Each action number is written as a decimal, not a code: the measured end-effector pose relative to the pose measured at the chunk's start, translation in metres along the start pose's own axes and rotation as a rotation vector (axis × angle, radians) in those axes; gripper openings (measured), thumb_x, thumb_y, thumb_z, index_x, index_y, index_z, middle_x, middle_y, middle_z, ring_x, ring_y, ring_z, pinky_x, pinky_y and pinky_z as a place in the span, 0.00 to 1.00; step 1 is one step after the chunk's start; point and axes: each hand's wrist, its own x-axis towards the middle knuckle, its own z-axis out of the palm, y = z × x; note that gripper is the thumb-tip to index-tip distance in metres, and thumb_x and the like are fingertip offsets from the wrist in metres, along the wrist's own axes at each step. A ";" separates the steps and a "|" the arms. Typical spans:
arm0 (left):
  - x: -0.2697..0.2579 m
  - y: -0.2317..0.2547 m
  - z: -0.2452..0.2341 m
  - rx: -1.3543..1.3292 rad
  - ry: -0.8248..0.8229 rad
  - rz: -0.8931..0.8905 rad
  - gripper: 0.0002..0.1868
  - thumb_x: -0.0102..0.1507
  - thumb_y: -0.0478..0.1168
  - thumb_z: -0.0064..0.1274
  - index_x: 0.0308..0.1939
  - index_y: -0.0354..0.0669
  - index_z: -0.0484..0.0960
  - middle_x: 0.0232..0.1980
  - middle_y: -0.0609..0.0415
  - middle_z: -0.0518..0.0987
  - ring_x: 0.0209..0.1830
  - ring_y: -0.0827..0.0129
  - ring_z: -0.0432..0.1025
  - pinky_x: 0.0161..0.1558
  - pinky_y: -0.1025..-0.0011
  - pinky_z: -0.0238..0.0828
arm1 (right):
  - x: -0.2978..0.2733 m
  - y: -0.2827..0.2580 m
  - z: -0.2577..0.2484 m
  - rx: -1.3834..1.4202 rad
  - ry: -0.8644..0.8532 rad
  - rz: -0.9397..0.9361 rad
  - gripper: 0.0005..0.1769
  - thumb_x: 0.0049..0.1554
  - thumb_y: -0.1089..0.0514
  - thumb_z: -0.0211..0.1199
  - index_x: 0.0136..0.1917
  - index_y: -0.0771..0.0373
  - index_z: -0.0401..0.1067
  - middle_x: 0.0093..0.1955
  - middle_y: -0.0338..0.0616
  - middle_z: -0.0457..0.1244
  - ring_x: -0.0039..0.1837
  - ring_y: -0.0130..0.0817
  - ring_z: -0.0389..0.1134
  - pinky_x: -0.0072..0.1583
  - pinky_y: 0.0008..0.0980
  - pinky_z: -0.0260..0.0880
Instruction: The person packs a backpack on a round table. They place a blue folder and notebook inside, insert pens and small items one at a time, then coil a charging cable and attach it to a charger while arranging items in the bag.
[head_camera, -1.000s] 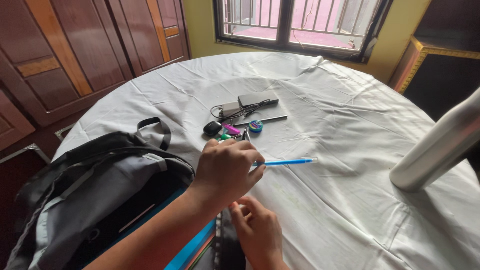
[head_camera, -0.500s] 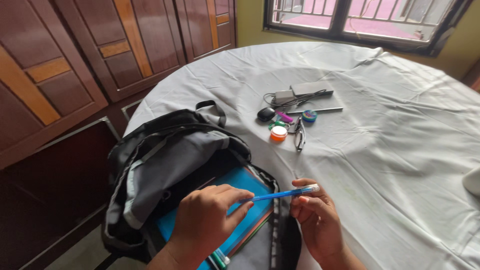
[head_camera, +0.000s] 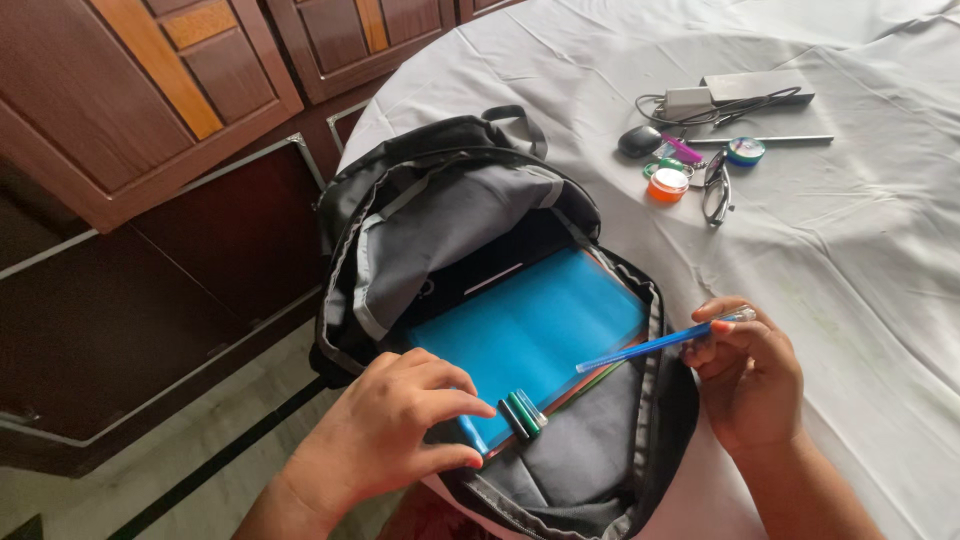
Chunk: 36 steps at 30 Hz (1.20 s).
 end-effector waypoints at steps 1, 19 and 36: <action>-0.003 0.000 0.001 0.009 -0.008 0.005 0.18 0.50 0.52 0.69 0.43 0.56 0.88 0.46 0.63 0.82 0.50 0.67 0.73 0.50 0.63 0.66 | 0.000 0.001 -0.001 0.001 0.003 0.007 0.11 0.62 0.62 0.51 0.51 0.72 0.71 0.47 0.47 0.68 0.41 0.33 0.68 0.50 0.34 0.69; -0.003 0.007 0.009 0.067 0.356 0.230 0.12 0.60 0.50 0.66 0.38 0.49 0.85 0.40 0.63 0.83 0.42 0.68 0.78 0.43 0.67 0.73 | -0.007 -0.003 0.007 -0.305 -0.128 0.019 0.13 0.55 0.63 0.56 0.47 0.76 0.73 0.32 0.49 0.64 0.38 0.36 0.66 0.46 0.31 0.66; -0.001 0.011 0.018 0.114 0.495 0.158 0.12 0.60 0.51 0.66 0.39 0.51 0.82 0.38 0.64 0.80 0.41 0.69 0.77 0.40 0.70 0.78 | -0.030 -0.006 0.052 -0.607 -0.443 0.064 0.14 0.50 0.71 0.57 0.50 0.65 0.63 0.40 0.50 0.74 0.38 0.30 0.72 0.42 0.29 0.74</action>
